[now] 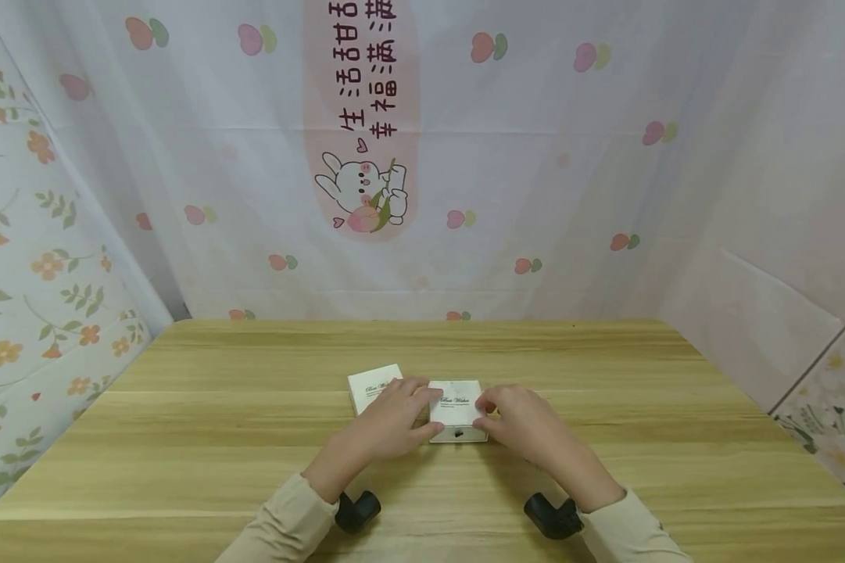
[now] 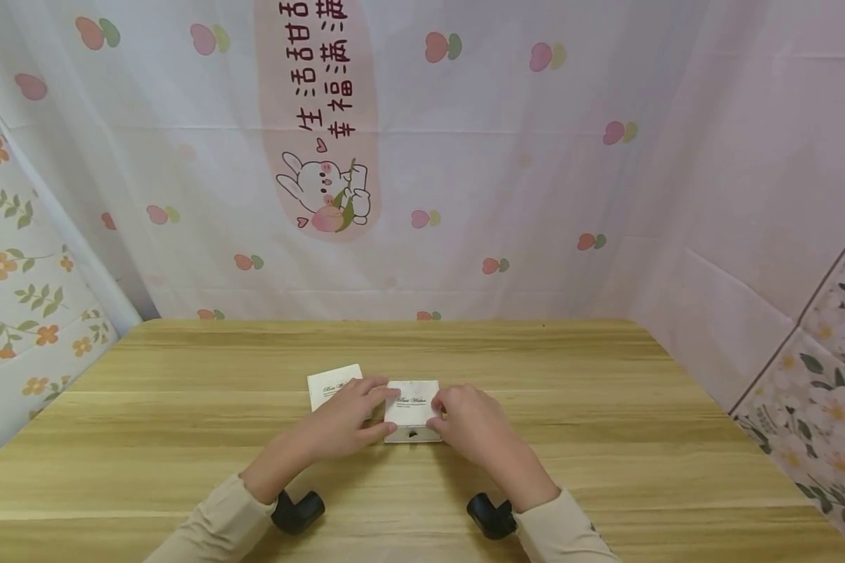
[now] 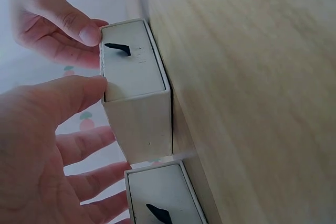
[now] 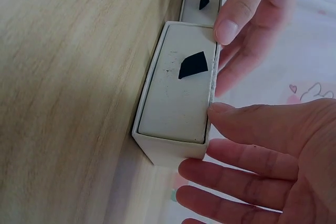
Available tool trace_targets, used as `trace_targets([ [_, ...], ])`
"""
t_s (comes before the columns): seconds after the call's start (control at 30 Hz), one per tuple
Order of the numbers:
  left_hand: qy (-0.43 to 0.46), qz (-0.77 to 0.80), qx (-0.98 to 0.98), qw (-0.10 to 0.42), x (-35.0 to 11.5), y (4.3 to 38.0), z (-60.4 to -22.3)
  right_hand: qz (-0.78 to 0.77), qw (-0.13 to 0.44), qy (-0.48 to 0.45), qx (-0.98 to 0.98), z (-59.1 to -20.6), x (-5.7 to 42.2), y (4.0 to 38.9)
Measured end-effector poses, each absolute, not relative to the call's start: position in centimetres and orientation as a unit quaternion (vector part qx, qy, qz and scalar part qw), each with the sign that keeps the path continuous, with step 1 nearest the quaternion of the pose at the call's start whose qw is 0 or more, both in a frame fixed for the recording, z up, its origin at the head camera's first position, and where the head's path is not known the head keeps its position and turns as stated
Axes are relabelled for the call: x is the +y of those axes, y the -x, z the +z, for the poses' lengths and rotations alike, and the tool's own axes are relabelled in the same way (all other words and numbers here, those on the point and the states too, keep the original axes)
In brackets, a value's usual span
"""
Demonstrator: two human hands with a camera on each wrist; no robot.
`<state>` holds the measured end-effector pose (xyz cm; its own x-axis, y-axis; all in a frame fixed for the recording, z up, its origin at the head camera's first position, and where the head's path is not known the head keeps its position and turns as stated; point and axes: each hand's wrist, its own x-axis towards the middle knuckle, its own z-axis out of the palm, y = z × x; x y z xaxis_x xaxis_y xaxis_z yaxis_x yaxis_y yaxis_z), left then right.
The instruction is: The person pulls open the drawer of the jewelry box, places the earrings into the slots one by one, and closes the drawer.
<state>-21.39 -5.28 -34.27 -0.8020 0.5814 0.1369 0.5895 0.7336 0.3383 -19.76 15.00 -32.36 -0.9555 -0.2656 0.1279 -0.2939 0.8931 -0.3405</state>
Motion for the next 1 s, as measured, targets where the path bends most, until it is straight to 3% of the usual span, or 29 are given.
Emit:
trace_targets([
  [1.0, 0.324, -0.193, -0.926, 0.026, -5.58, 21.16, -34.07, 0.2, 0.029, -0.145, -0.968, -32.4, 14.87, 19.59],
])
